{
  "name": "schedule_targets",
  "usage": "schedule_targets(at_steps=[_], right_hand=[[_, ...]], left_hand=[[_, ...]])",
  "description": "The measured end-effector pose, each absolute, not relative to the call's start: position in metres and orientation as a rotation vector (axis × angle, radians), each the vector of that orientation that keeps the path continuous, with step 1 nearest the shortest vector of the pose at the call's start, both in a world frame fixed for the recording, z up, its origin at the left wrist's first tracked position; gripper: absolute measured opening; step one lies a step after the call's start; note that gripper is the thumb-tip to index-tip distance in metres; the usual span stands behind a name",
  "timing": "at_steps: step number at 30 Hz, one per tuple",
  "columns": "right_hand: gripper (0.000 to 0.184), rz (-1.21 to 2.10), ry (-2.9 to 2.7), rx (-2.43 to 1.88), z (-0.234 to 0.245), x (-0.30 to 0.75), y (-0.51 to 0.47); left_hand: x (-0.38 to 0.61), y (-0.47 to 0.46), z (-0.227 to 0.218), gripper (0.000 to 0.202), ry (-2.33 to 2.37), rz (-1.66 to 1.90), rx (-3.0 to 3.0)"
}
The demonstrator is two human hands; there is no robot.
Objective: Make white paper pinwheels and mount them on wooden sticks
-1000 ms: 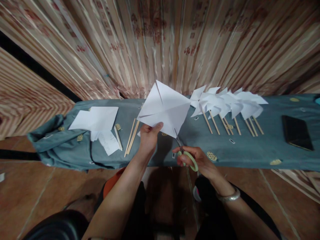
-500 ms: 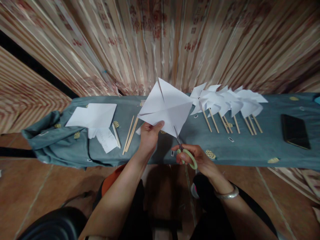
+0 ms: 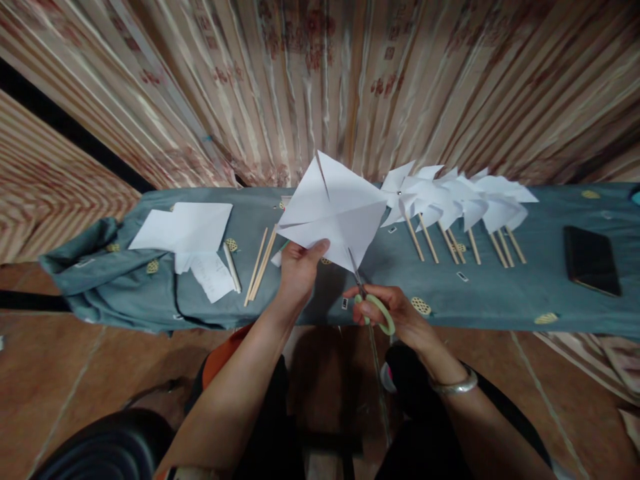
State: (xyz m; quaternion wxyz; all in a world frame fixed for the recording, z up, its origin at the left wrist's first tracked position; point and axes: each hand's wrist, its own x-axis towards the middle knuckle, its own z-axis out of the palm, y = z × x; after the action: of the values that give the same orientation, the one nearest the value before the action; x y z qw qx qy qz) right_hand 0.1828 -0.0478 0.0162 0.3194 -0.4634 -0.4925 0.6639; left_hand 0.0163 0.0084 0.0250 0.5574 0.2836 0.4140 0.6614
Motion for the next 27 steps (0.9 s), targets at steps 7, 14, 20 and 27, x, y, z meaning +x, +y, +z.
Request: schedule_targets(at_steps=[7,14,20,27], right_hand=[[0.045,1.750,-1.256,-1.216,0.0140,0.1811,-0.0486],[0.043,1.771,-1.195,-1.236,0.0118,0.1792,-0.0491],[0.045,1.776,-1.127,-1.275,0.0106,0.1760,-0.0487],[0.051,1.785,-1.166,-1.259,0.0109,0.1788,-0.0466]], left_hand=[[0.0140,0.0091,0.0234,0.036,0.990,1.567,0.707],[0.0131,0.0103,0.0235,0.035,1.034,1.570,0.709],[0.0112,0.0111,0.0229,0.037,0.995,1.577,0.724],[0.0142,0.0079,0.0206,0.025,1.028,1.519,0.806]])
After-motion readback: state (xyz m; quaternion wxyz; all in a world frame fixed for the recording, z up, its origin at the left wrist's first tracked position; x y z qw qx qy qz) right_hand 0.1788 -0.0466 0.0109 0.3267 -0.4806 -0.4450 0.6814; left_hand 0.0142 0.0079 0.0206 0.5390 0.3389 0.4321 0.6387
